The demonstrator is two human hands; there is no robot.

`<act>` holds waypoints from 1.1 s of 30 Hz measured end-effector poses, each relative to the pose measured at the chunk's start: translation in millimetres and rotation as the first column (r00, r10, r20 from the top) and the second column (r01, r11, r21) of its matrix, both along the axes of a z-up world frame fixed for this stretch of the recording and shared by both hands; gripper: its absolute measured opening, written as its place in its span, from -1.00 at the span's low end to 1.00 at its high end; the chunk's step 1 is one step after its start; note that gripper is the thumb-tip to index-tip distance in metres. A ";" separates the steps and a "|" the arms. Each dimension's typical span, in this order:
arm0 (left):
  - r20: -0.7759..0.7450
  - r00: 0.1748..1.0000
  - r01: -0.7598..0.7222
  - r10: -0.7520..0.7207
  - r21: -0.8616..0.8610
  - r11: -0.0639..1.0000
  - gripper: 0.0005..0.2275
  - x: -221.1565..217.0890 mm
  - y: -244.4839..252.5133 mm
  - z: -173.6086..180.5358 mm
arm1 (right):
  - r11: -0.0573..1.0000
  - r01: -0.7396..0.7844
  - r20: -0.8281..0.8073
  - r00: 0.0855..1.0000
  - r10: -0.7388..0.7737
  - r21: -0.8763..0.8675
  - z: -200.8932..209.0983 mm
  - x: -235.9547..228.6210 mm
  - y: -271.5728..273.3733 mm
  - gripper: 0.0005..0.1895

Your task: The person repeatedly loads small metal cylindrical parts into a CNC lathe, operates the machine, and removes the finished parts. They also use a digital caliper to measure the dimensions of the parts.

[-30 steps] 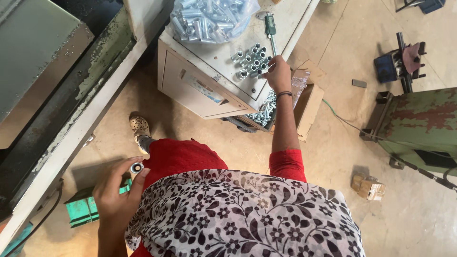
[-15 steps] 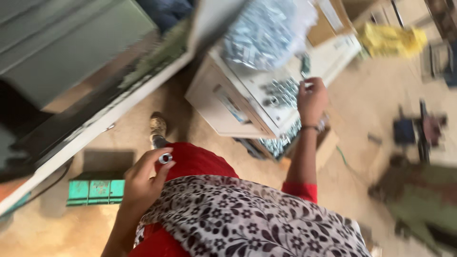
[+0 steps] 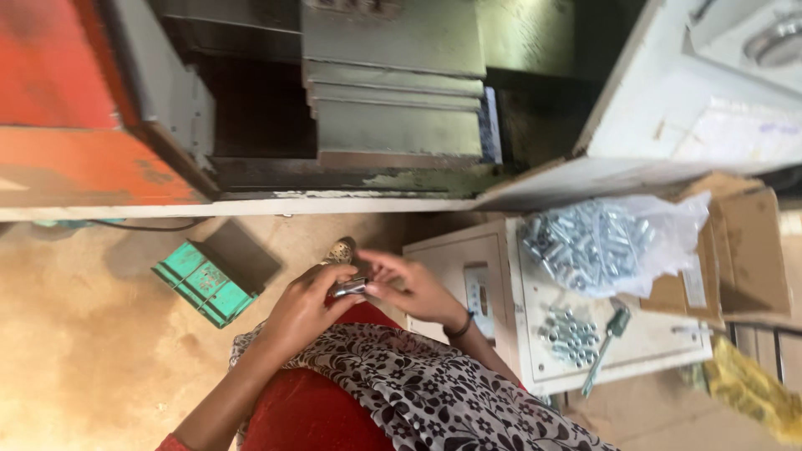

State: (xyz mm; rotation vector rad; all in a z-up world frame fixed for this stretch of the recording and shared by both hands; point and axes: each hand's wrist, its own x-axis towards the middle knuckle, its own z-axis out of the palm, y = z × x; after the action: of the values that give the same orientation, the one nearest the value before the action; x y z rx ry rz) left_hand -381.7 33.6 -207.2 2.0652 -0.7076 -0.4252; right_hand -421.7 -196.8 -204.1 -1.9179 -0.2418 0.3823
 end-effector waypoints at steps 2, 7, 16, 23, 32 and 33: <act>0.071 0.990 -0.112 0.119 -0.090 0.990 -0.65 -3.9 17.7 2.4 | 0.996 -0.071 0.084 0.994 0.075 -0.050 -1.7 5.1 17.1 -0.55; 0.072 0.961 -0.252 0.266 -0.162 0.954 -0.64 -9.0 36.7 13.9 | 0.992 -0.126 0.146 0.981 0.128 -0.024 3.1 18.1 45.6 -0.66; 0.187 0.866 -0.300 0.463 -0.547 0.781 -0.80 -2.8 18.4 38.5 | 0.987 0.158 0.538 0.835 -0.115 -0.035 86.4 69.2 13.6 -0.74; 0.146 0.899 0.437 -0.412 -0.306 0.846 -0.49 -22.4 -93.1 85.3 | 0.934 0.331 0.780 0.617 -0.107 -0.134 184.0 162.1 -0.4 -0.75; -0.298 0.404 0.734 -0.865 -0.458 0.501 0.01 -52.5 -203.9 155.0 | 0.981 0.091 0.751 0.657 0.071 -0.173 181.7 169.6 23.9 -0.71; -0.226 0.360 0.789 -0.905 -0.444 0.425 -0.01 -62.8 -216.3 161.7 | 0.981 0.079 0.739 0.669 0.080 -0.177 174.5 167.2 27.0 -0.71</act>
State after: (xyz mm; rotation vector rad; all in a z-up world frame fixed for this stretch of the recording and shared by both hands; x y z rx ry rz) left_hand -444.5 -182.7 -45.5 1.0751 -1.4610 -1.2836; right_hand -254.5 -169.8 -29.6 -2.1857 -0.7707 -0.4413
